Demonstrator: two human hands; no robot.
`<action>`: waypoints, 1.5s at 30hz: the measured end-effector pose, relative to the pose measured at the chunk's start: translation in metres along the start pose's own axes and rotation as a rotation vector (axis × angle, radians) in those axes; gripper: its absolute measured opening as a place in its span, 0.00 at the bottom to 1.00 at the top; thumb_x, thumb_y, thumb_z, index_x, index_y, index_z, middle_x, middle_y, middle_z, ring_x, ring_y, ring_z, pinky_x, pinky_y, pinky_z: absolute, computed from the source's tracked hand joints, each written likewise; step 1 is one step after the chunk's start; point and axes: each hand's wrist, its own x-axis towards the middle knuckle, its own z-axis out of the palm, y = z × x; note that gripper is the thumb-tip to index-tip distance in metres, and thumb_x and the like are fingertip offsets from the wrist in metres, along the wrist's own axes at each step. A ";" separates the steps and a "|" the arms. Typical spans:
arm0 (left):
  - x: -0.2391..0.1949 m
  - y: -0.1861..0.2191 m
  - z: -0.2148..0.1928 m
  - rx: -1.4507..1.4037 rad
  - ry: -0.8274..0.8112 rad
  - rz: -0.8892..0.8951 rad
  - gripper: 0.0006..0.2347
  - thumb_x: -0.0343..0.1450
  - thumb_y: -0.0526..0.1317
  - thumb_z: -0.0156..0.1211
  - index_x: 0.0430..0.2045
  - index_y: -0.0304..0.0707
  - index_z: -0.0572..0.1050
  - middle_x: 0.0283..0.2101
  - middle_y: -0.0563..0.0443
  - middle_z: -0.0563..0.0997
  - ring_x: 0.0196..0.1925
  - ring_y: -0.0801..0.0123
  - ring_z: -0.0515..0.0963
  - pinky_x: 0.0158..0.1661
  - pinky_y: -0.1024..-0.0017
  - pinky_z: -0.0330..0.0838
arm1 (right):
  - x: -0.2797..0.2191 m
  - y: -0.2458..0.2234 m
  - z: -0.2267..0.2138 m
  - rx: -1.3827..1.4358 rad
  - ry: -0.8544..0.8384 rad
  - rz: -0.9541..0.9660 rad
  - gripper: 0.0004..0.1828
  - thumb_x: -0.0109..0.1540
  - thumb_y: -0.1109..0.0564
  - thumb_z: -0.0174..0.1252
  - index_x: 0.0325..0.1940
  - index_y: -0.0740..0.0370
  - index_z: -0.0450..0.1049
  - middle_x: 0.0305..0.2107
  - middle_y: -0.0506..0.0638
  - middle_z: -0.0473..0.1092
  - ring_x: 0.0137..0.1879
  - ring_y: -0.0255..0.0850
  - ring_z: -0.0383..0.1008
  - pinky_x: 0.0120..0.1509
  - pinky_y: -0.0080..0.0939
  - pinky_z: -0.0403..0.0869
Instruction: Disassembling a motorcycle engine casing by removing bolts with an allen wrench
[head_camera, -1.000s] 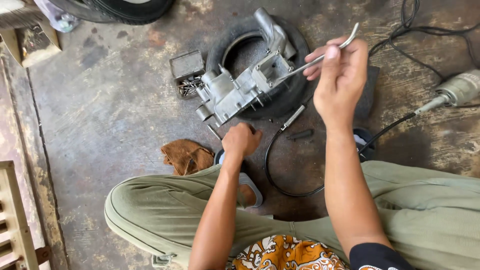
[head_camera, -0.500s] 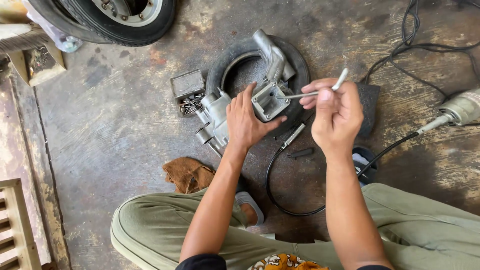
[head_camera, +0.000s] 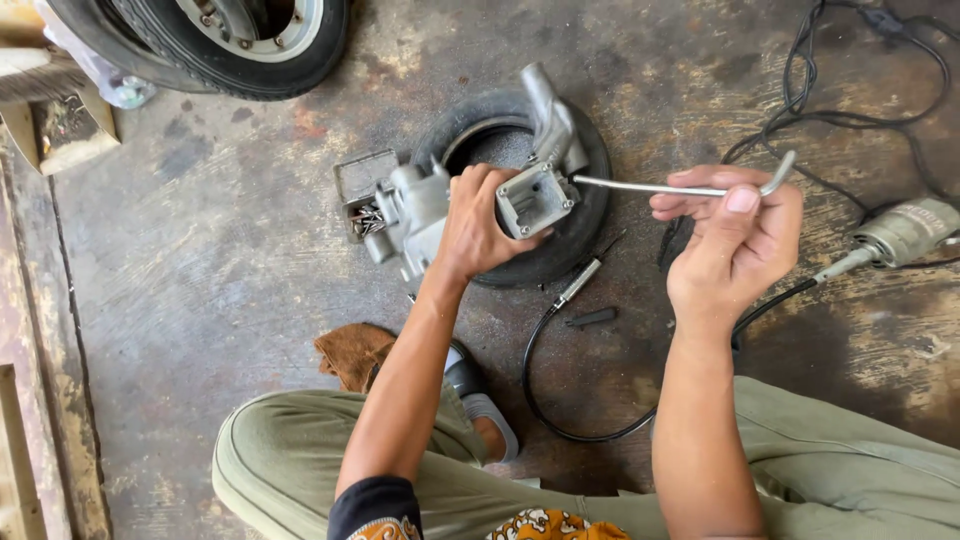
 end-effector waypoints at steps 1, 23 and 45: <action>-0.001 -0.007 0.000 -0.002 0.001 0.004 0.35 0.51 0.62 0.78 0.47 0.46 0.75 0.43 0.52 0.77 0.45 0.60 0.75 0.50 0.66 0.64 | -0.002 0.001 0.002 -0.002 0.002 -0.004 0.15 0.77 0.53 0.38 0.48 0.71 0.59 0.35 0.70 0.71 0.35 0.51 0.80 0.38 0.41 0.81; -0.039 -0.007 -0.012 0.028 -0.159 -0.012 0.37 0.50 0.55 0.79 0.56 0.48 0.75 0.54 0.49 0.77 0.54 0.55 0.75 0.59 0.58 0.62 | -0.069 0.009 0.027 0.056 -0.156 -0.035 0.12 0.71 0.60 0.46 0.38 0.73 0.69 0.29 0.64 0.75 0.28 0.47 0.79 0.30 0.43 0.80; -0.039 0.002 -0.009 0.042 -0.124 -0.041 0.36 0.49 0.52 0.80 0.54 0.48 0.76 0.52 0.53 0.78 0.52 0.58 0.74 0.57 0.61 0.63 | -0.070 -0.008 0.037 -0.003 -0.244 0.056 0.07 0.68 0.68 0.52 0.36 0.76 0.71 0.32 0.62 0.77 0.32 0.50 0.82 0.34 0.42 0.81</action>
